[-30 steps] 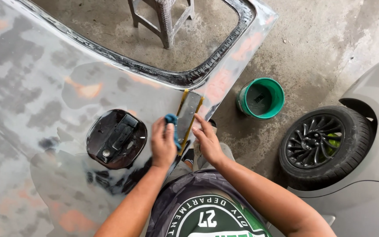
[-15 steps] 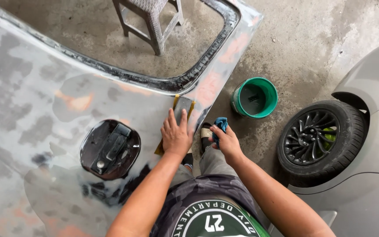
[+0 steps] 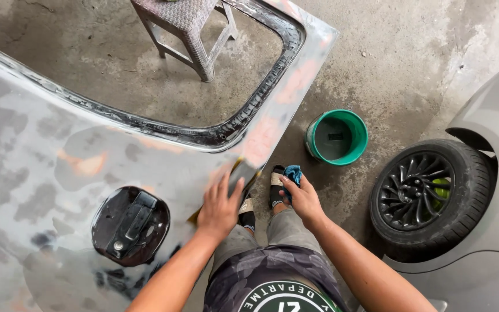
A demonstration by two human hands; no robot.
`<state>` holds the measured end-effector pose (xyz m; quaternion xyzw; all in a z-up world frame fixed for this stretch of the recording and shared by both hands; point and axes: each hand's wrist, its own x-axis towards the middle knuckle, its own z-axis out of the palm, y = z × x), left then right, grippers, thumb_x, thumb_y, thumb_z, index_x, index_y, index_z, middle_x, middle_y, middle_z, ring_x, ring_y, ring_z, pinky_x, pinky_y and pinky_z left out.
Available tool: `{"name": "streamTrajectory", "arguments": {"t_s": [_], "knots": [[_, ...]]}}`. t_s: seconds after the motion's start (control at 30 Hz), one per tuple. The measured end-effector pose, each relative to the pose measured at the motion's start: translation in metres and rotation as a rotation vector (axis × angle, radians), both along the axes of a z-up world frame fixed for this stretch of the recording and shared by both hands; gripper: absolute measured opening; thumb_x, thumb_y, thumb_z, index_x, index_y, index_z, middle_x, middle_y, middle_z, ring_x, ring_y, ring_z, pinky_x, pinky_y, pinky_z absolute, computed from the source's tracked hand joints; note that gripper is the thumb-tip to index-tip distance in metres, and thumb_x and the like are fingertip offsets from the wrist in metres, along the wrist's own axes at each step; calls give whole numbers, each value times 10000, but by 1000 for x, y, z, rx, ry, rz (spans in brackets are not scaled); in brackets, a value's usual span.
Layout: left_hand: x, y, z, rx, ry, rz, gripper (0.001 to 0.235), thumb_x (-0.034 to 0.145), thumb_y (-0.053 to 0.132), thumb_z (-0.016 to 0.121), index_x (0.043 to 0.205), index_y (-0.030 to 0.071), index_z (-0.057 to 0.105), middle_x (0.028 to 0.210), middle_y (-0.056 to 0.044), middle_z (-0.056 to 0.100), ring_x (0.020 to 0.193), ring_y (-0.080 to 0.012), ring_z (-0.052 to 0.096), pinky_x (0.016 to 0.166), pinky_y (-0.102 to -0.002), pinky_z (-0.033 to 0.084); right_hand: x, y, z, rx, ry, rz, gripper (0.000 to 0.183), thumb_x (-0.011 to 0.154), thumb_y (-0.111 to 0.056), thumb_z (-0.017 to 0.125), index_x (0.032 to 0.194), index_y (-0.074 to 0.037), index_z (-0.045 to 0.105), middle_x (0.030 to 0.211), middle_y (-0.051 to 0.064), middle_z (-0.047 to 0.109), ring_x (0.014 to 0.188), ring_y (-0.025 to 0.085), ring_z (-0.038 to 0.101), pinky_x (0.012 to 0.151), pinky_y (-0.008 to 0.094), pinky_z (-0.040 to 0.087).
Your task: The person sands the edges and surface of a detached car door using a sanding block and a blue cloth. They repeatedly wipe the surface with the cloth and rinse the sanding block in a green bucket of water to remove dust.
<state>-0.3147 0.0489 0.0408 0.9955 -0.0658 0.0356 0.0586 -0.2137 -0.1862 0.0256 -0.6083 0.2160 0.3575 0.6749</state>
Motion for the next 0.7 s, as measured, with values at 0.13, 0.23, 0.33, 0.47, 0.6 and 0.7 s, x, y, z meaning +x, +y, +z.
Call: {"name": "streamTrajectory", "arguments": {"t_s": [0.13, 0.23, 0.33, 0.47, 0.6, 0.7], "knots": [[123, -35, -13, -36, 64, 79, 586, 931, 89, 528, 1513, 136, 474, 1525, -285, 409, 1187, -427, 527, 955, -537, 458, 21, -14, 6, -33, 38, 28, 299, 977, -295, 647, 1210, -108, 647, 1009, -18, 669, 812, 95, 615, 640, 280, 473], [159, -48, -19, -87, 71, 144, 555, 939, 141, 519, 1494, 144, 490, 1528, -254, 415, 1203, -429, 526, 955, -540, 450, 36, -32, -1, -109, 45, 79, 304, 982, -305, 643, 1215, -109, 662, 995, -24, 670, 801, 78, 609, 634, 265, 460], [128, -37, -12, -89, 22, 137, 521, 991, 179, 521, 1508, 140, 467, 1531, -256, 411, 1245, -437, 514, 1009, -552, 433, 64, -42, -19, -104, -4, 81, 344, 988, -291, 643, 1277, -104, 652, 1017, -8, 659, 829, 91, 606, 650, 280, 461], [16, -12, 14, -69, 143, 58, 674, 910, 76, 561, 1563, 158, 414, 1538, -278, 408, 1296, -419, 503, 1048, -521, 430, 104, -40, -36, -164, -392, 150, 467, 1002, -239, 662, 1424, -64, 563, 1231, 57, 661, 1116, 176, 608, 933, 306, 457], [-44, -4, 26, -57, 203, 123, 655, 894, 175, 640, 1517, 159, 437, 1496, -276, 420, 1196, -421, 501, 956, -532, 436, 148, -3, 19, -302, -588, 310, 608, 972, -217, 650, 1514, -68, 419, 1323, 147, 638, 1221, 286, 621, 1027, 339, 463], [10, -21, 9, -57, 64, 161, 639, 907, 201, 650, 1517, 152, 465, 1472, -266, 420, 1237, -417, 503, 987, -542, 432, 166, 28, 19, -366, -762, 408, 673, 959, -197, 649, 1547, -85, 343, 1455, 206, 526, 1323, 360, 535, 1083, 405, 420]]}}
